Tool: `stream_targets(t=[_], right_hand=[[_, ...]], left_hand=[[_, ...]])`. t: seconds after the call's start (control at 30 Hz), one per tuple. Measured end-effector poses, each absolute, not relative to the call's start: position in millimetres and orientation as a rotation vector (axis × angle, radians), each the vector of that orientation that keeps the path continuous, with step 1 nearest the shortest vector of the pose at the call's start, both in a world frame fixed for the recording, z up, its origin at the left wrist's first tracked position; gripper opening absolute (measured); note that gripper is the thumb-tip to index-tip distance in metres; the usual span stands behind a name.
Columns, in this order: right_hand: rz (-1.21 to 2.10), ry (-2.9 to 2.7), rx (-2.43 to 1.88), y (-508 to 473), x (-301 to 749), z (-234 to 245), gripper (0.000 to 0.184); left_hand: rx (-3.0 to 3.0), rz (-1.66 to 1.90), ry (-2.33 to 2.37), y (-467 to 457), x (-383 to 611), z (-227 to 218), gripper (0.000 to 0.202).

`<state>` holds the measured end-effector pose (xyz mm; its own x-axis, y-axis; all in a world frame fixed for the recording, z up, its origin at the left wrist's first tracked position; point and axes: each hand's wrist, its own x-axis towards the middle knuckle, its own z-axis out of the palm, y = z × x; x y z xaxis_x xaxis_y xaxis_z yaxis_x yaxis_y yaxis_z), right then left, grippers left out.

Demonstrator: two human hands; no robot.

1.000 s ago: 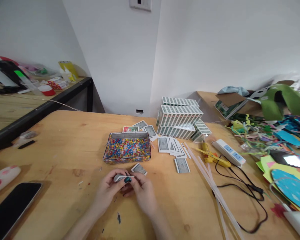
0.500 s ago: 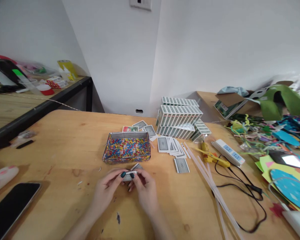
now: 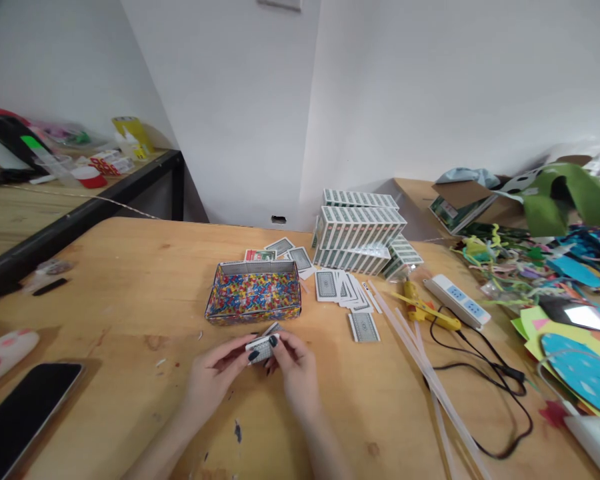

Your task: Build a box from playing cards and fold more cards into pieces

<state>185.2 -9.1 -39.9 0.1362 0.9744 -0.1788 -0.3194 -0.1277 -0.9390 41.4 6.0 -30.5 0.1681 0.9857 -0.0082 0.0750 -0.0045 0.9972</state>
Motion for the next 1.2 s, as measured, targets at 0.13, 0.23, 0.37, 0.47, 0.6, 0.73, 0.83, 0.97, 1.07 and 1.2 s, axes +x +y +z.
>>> stream_targets(t=[0.13, 0.23, 0.37, 0.47, 0.6, 0.73, 0.83, 0.97, 1.07, 1.2], right_hand=[[1.376, -0.674, -1.1, -9, 186, -43, 0.025], [1.398, -0.689, -1.062, -9, 185, -43, 0.023], [1.392, -0.721, -1.079, -9, 183, -41, 0.023], [1.366, -0.745, -1.11, -10, 183, -39, 0.023], [1.315, -0.782, -1.154, -9, 184, -37, 0.024], [1.288, -0.819, -1.177, -9, 184, -37, 0.024], [1.274, -0.827, -1.201, -9, 184, -38, 0.026], [1.264, -0.816, -1.213, -10, 183, -39, 0.028], [1.265, -0.81, -1.226, -11, 182, -36, 0.028], [1.244, -0.832, -1.256, -11, 181, -32, 0.03]], left_hand=[[1.287, 1.08, 1.149, 6, 43, -26, 0.018], [1.184, 1.096, 1.183, 8, 43, -24, 0.014], [0.979, 1.086, 1.232, 9, 43, -27, 0.014], [0.818, 1.079, 1.196, 9, 44, -31, 0.02], [0.801, 1.055, 1.218, 9, 46, -30, 0.023], [0.902, 1.022, 1.289, 9, 48, -24, 0.025], [0.99, 1.012, 1.333, 9, 48, -21, 0.024], [1.035, 1.003, 1.363, 9, 49, -22, 0.022], [1.006, 1.004, 1.348, 8, 49, -23, 0.022], [1.005, 1.001, 1.308, 7, 50, -25, 0.019]])
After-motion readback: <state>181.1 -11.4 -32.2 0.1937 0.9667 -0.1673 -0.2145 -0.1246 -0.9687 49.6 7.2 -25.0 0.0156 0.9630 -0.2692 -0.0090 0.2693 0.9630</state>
